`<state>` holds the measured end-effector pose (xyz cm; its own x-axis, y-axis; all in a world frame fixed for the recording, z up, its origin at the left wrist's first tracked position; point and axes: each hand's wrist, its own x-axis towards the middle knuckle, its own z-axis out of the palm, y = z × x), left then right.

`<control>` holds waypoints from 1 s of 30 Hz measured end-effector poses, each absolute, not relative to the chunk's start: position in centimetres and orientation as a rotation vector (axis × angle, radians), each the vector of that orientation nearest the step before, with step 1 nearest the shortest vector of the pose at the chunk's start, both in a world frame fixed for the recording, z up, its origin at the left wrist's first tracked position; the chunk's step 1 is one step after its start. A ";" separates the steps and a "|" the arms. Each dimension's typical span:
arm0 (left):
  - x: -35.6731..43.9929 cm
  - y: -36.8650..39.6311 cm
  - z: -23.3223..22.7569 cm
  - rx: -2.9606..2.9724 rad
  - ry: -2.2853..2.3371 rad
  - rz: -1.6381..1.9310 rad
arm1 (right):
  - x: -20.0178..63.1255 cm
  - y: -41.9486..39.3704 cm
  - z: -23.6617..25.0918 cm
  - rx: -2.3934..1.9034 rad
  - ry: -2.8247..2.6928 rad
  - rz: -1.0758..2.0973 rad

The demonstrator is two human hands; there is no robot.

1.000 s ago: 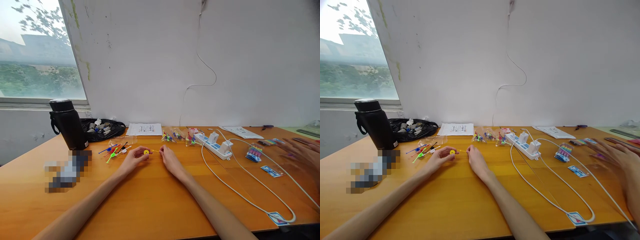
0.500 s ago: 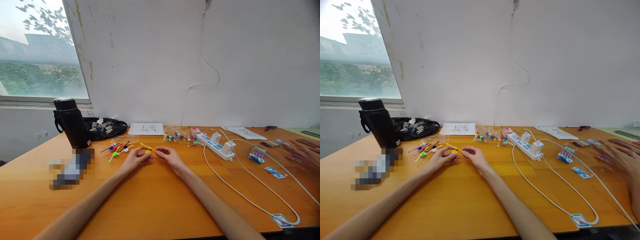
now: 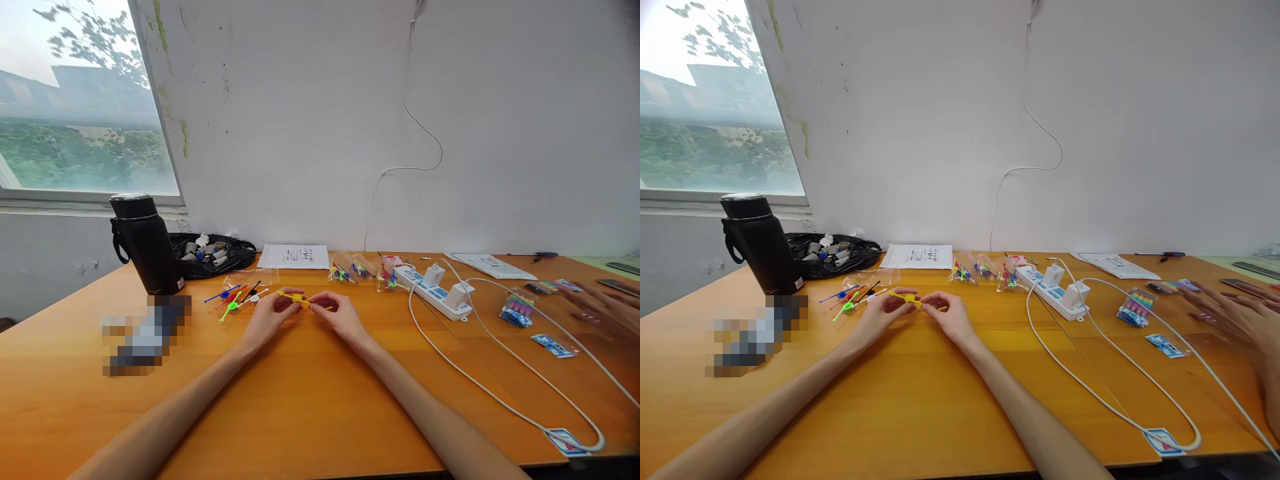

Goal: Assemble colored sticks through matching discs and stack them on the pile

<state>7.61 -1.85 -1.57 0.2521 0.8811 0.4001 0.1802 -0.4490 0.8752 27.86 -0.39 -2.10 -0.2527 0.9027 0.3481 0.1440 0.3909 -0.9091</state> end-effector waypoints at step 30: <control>7.2 -1.3 -1.0 1.418 0.935 1.340 | 26.1 -3.1 -2.6 -0.871 -1.998 1.093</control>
<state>7.15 -1.33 -1.01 0.1111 0.9553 0.2740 -0.0727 -0.2672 0.9609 26.13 -3.07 -2.59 -0.5380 0.8059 0.2471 0.2265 0.4206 -0.8785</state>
